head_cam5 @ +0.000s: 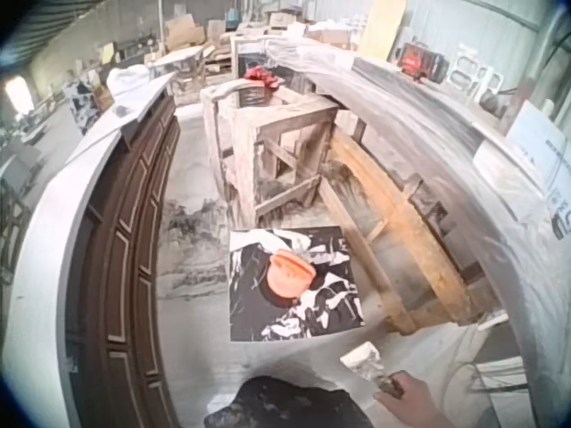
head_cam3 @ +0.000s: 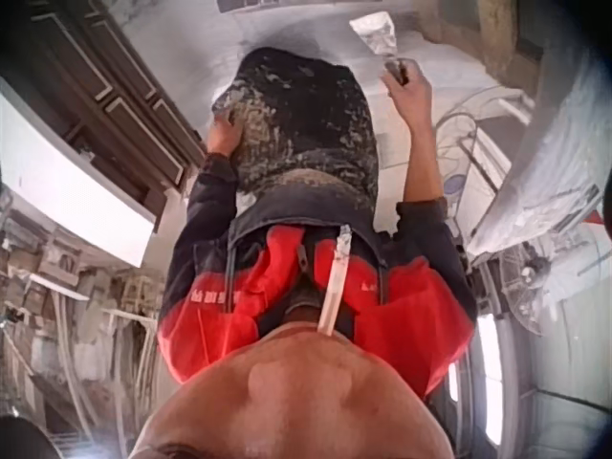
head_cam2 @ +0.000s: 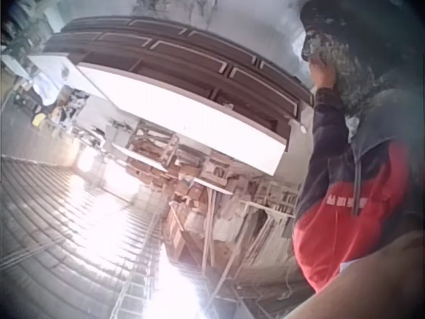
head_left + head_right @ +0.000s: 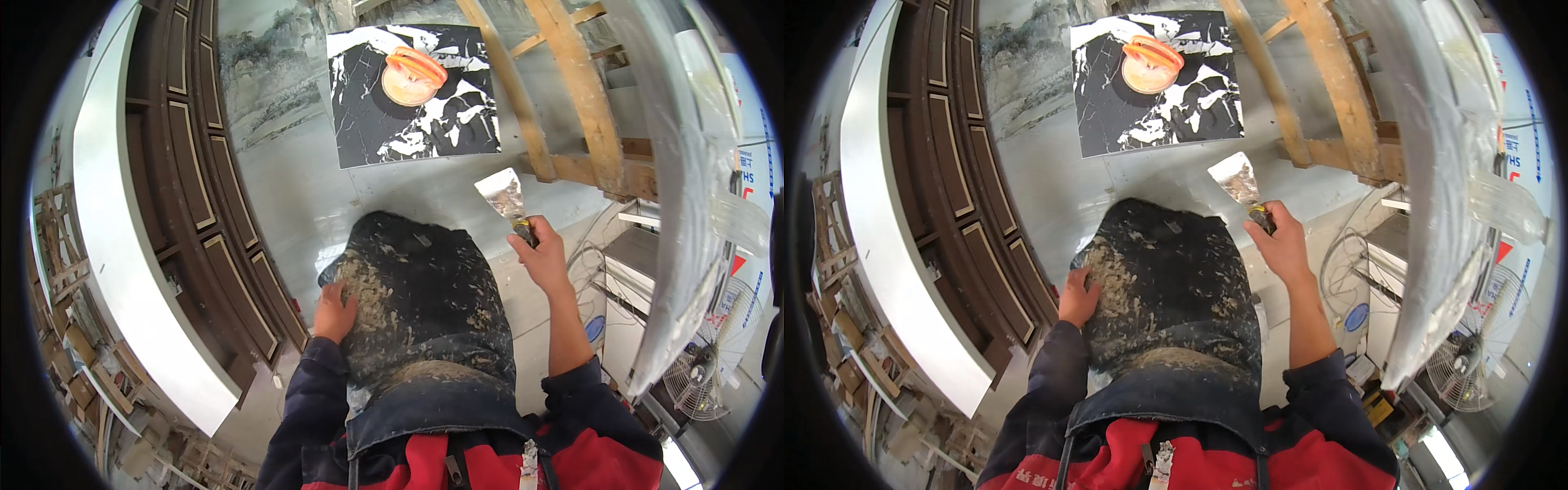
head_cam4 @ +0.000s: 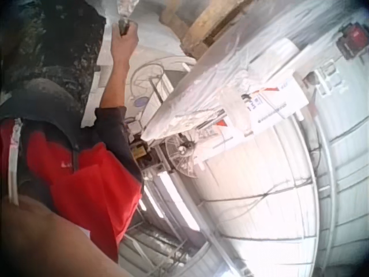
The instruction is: The person uses a trowel to spread white adhesive onto a black marble-patterned tile held in the left hand. The person repeatedly scoops adhesive from an orange bucket and spreads it across the tile surface.
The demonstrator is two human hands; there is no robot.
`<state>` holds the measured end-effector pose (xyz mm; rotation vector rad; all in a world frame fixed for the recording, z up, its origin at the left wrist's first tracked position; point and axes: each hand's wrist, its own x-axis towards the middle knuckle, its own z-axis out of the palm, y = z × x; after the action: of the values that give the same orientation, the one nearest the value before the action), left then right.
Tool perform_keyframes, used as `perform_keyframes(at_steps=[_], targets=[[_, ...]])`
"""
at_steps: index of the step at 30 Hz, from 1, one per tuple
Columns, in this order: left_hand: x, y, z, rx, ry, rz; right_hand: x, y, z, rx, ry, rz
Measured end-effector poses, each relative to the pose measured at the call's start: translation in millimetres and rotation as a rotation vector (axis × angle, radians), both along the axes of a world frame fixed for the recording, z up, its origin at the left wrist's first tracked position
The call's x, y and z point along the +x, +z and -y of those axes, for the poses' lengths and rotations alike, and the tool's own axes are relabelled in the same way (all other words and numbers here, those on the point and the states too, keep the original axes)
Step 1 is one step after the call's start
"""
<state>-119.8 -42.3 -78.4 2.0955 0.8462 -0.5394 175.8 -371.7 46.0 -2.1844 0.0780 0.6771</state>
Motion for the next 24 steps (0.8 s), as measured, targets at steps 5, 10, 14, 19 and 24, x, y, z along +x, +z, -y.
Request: perform_keyframes(at_steps=[5,10,14,19,24], targets=[[58.1,-67.7,-25.3,0.171,-0.019,0.016,35.6,-87.4,12.1,-0.059,0.225,0.188],[103.8,-167.1,-40.6,0.446,-0.088,0.231,55.2,-138.7,-11.8,-0.039,0.304,0.221],[121.3,-211.9,-45.5,0.521,-0.121,0.232,48.1,-161.0,-39.9,0.017,0.357,0.324],[121.9,-225.5,-37.6,0.579,-0.027,0.273,35.4,-174.7,-100.2,0.056,0.44,0.352],[130.4,-221.2,-26.3,0.589,0.037,0.293,15.9,-181.6,-175.5,0.178,0.619,0.477]])
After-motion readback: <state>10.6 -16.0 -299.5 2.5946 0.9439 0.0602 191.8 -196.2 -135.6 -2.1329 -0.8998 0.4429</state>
